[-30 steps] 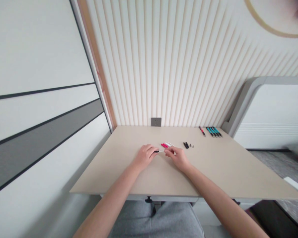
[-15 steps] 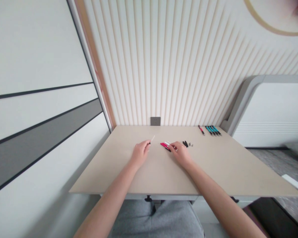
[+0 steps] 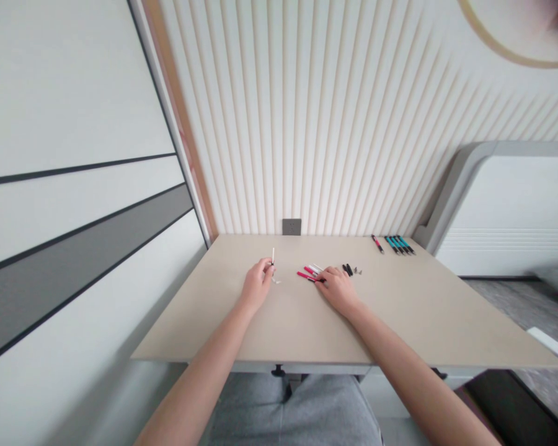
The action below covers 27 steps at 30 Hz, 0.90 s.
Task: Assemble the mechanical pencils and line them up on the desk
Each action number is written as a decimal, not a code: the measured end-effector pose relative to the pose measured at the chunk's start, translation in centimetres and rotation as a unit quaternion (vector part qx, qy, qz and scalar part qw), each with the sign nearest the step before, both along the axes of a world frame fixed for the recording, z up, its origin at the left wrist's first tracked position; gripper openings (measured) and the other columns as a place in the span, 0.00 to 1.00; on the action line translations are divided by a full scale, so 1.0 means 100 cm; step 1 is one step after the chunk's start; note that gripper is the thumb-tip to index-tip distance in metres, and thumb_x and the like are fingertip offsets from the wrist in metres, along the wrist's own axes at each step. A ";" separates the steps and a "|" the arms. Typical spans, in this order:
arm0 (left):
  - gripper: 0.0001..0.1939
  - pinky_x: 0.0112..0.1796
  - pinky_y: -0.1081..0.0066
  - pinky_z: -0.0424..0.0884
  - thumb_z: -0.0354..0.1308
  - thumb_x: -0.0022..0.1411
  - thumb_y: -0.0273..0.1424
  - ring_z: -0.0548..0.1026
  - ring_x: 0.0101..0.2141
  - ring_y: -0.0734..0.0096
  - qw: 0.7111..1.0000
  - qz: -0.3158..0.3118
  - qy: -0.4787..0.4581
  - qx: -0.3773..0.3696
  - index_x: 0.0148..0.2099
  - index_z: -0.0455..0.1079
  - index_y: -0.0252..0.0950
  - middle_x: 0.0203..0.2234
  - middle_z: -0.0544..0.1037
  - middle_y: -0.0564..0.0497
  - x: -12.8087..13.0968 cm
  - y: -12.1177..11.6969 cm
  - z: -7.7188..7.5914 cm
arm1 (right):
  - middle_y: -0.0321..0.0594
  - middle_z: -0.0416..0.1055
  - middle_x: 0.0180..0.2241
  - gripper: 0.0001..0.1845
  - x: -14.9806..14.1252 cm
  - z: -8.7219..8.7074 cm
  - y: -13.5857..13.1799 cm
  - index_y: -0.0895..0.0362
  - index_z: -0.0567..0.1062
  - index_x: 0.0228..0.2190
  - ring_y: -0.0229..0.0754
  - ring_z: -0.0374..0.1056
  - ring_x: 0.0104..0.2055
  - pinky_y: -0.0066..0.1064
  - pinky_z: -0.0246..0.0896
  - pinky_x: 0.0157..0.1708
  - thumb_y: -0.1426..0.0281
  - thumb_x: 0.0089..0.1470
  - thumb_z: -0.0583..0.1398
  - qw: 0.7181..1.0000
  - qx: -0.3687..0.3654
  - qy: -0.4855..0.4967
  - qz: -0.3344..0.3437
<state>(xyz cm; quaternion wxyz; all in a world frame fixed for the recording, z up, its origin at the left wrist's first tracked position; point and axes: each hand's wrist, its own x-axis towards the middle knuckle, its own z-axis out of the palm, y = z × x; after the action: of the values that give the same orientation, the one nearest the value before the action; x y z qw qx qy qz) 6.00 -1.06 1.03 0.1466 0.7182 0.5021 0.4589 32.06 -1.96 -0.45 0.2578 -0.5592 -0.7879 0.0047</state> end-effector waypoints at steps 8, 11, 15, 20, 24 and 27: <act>0.10 0.42 0.64 0.65 0.48 0.67 0.28 0.71 0.40 0.63 0.980 -0.015 0.188 0.066 0.46 0.69 0.39 0.38 0.76 0.48 0.003 -0.002 0.001 | 0.41 0.75 0.39 0.09 0.001 0.008 -0.004 0.49 0.78 0.38 0.47 0.65 0.44 0.37 0.50 0.42 0.67 0.58 0.58 0.999 -0.019 -0.013 0.041; 0.11 0.42 0.64 0.64 0.48 0.68 0.27 0.70 0.42 0.63 0.973 -0.011 0.224 0.057 0.47 0.70 0.40 0.38 0.75 0.48 0.003 -0.005 0.002 | 0.41 0.75 0.39 0.10 0.002 0.006 -0.003 0.48 0.78 0.39 0.47 0.65 0.45 0.37 0.50 0.44 0.65 0.58 0.58 0.998 -0.025 -0.025 0.049; 0.11 0.42 0.64 0.62 0.48 0.68 0.27 0.69 0.42 0.62 0.966 -0.007 0.254 0.047 0.46 0.70 0.41 0.39 0.74 0.48 0.004 -0.007 0.002 | 0.41 0.75 0.39 0.10 0.003 0.002 0.000 0.50 0.78 0.38 0.47 0.65 0.45 0.38 0.52 0.45 0.65 0.59 0.57 0.998 -0.025 0.005 0.054; 0.11 0.42 0.64 0.62 0.49 0.68 0.28 0.68 0.43 0.62 0.967 -0.010 0.253 0.043 0.46 0.71 0.41 0.39 0.74 0.48 0.004 -0.006 0.000 | 0.43 0.75 0.38 0.13 0.004 0.002 0.005 0.55 0.76 0.41 0.45 0.68 0.40 0.37 0.58 0.42 0.66 0.60 0.53 0.989 -0.030 0.142 0.042; 0.11 0.42 0.64 0.62 0.49 0.68 0.28 0.68 0.43 0.63 0.966 -0.007 0.256 0.038 0.47 0.71 0.41 0.39 0.75 0.48 0.004 -0.006 0.000 | 0.44 0.75 0.38 0.13 0.006 0.002 0.006 0.56 0.76 0.40 0.45 0.69 0.39 0.37 0.61 0.43 0.66 0.60 0.53 0.981 -0.011 0.181 0.063; 0.11 0.42 0.64 0.62 0.48 0.68 0.28 0.69 0.42 0.63 0.966 -0.003 0.256 0.036 0.47 0.70 0.41 0.39 0.75 0.48 0.004 -0.006 0.001 | 0.44 0.75 0.38 0.11 0.007 0.002 0.006 0.55 0.76 0.39 0.46 0.68 0.41 0.38 0.60 0.44 0.66 0.60 0.54 0.982 0.005 0.176 0.071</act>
<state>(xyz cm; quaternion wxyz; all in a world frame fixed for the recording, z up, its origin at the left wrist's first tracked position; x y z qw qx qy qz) 6.39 -1.69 1.14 -0.0115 0.8184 0.5036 0.2767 32.73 -1.33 -0.23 0.3945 -0.4910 -0.7677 0.1175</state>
